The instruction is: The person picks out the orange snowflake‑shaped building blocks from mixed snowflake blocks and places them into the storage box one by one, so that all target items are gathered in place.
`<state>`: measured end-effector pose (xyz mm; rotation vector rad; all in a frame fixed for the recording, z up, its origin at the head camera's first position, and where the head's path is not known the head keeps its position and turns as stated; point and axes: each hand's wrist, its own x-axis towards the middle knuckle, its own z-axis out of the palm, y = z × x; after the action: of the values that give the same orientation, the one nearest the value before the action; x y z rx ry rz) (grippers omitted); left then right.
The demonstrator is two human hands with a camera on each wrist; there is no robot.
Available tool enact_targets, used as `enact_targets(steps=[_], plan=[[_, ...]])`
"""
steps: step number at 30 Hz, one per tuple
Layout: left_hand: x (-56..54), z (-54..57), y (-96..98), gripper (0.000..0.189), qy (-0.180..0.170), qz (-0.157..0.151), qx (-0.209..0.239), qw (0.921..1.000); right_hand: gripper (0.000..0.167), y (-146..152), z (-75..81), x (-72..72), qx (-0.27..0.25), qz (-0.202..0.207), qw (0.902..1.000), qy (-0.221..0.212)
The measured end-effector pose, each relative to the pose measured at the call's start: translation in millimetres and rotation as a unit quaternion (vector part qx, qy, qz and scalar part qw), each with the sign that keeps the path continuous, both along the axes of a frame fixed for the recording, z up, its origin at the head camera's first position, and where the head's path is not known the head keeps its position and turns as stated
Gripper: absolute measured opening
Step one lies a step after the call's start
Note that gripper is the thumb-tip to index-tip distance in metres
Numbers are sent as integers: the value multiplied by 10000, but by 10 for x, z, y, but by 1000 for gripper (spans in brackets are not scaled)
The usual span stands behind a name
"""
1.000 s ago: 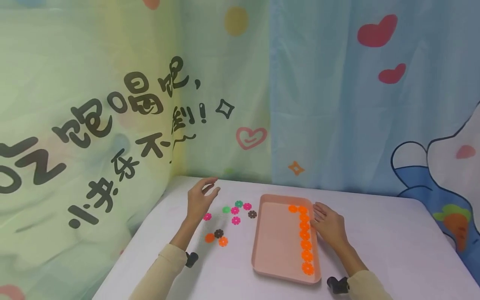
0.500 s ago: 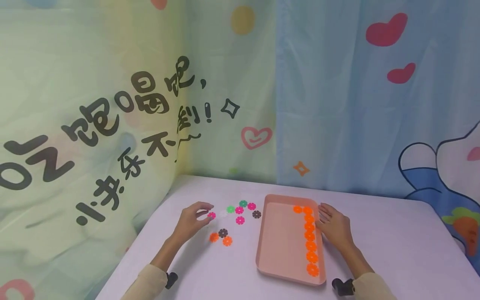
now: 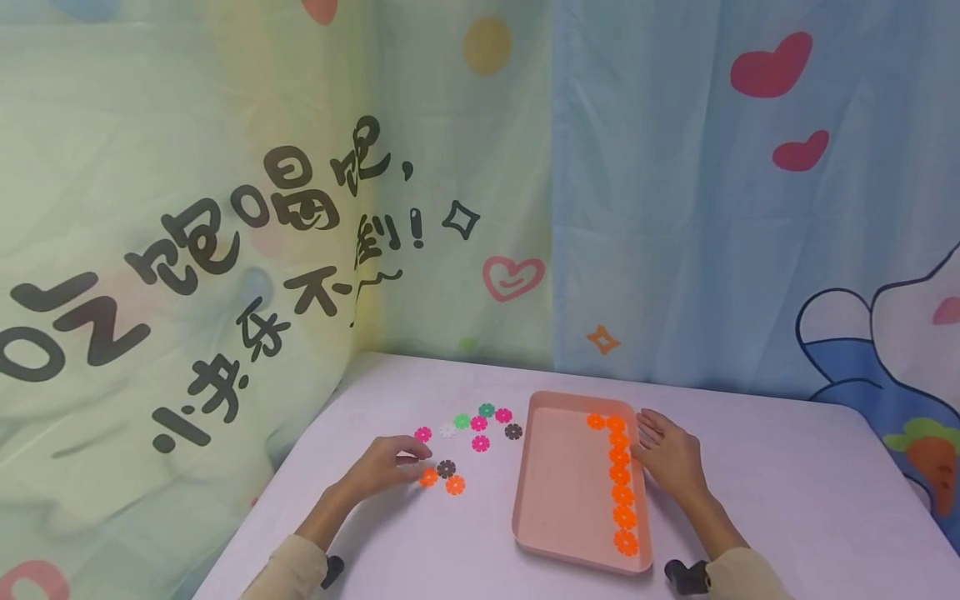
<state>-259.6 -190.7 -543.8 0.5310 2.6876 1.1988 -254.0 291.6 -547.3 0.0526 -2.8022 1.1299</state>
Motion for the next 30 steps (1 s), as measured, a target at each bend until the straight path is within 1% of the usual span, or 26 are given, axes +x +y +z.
enact_targets(steps=[3,6,11,13,19,24,30], plan=[[7,-54,-7,21,-217,91,-266,9994,56,10,-22,-10,40,7,10000,-17],[9,-88,-4,21,-291,88,-457,9985,57,20,-36,-13,21,31,10000,-38],[-2,-124,-10,23,-202,-145,-563,9981,57,32,-48,-18,-27,71,10000,4],[-4,-133,-8,23,-148,-179,-595,9980,56,31,-48,-17,-14,47,10000,34],[-1,-108,30,21,-260,-35,-759,9968,57,10,-29,-4,-50,-32,10000,73],[16,-80,57,19,-225,-14,-845,9962,57,7,-16,2,-106,8,9999,104],[38,-75,65,27,-396,153,-955,9945,58,8,-15,-7,-85,9,9999,-61]])
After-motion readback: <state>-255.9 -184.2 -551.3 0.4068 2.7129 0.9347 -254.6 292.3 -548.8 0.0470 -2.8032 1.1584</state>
